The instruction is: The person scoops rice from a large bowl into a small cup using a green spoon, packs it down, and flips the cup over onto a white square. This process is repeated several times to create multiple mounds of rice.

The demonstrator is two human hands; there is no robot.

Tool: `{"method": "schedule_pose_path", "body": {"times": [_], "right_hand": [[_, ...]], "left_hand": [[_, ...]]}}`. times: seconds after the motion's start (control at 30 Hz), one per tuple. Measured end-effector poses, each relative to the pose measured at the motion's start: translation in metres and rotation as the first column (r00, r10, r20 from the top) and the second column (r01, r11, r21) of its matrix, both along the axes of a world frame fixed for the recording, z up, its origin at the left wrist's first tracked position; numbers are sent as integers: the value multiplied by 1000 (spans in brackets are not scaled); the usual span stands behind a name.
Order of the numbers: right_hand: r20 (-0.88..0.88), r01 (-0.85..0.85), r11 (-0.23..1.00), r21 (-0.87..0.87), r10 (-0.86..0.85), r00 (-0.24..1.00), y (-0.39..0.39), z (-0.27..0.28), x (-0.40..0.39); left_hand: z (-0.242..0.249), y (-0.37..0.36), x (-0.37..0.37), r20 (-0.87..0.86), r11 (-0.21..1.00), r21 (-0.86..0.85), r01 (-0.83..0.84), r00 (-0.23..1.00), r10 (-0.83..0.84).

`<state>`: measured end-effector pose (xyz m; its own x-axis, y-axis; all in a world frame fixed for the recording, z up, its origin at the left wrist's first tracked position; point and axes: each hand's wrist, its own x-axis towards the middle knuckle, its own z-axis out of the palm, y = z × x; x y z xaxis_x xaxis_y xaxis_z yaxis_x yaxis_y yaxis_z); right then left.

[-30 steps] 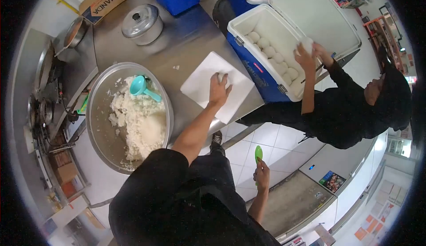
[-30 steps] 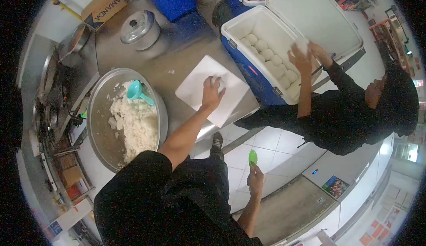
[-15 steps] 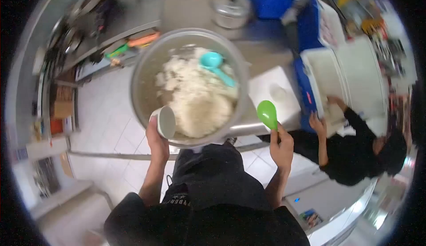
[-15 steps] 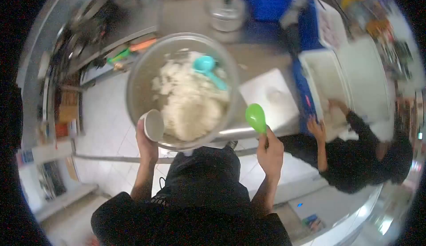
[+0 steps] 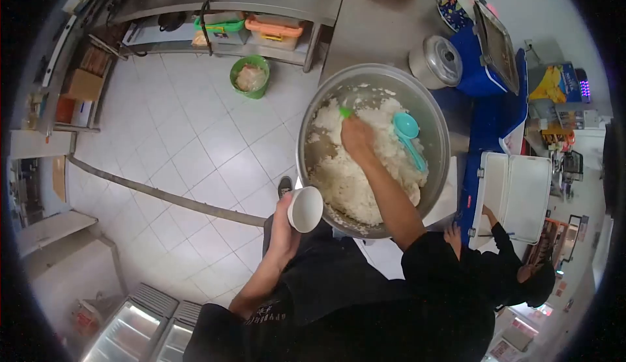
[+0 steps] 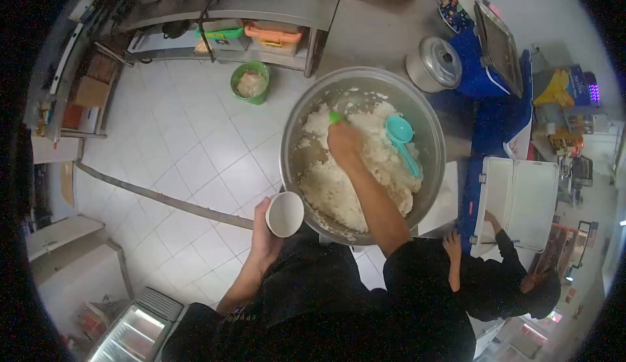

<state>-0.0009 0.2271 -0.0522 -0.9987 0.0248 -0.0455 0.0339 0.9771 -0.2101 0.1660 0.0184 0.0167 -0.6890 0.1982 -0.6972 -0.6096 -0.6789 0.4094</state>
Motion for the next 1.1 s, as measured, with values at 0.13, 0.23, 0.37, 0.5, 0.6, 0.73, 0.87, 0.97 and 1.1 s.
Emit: {"method": "schedule_pose_path", "body": {"times": [0.13,0.23,0.37,0.5,0.6,0.73,0.87,0.97,1.1], "right_hand": [[348,2,1000,-17,4,938,-8,-17,54],[395,-169,975,144,100,913,10,29,56],[328,-165,961,220,87,941,38,37,20],[349,-346,935,-81,352,868,72,-29,2],[378,-391,887,-244,459,804,63,-30,10],[463,-468,776,-422,629,625,59,-44,14],[450,-181,702,-689,609,653,37,-43,24],[424,-96,649,-755,595,683,39,-47,28],[493,33,675,-737,505,709,38,-23,35]], "left_hand": [[5,-9,-5,44,997,59,45,998,-47],[1,-17,-7,29,994,101,41,999,-44],[3,-22,-9,77,992,96,82,993,-89],[8,-18,-11,85,993,58,100,991,-105],[11,-18,-9,59,992,48,117,991,-120],[3,-17,-8,59,994,14,110,992,-111],[2,-16,-4,68,997,37,72,995,-74],[3,-17,-3,56,995,68,68,996,-71],[17,-17,-11,95,994,111,12,995,-22]]}}
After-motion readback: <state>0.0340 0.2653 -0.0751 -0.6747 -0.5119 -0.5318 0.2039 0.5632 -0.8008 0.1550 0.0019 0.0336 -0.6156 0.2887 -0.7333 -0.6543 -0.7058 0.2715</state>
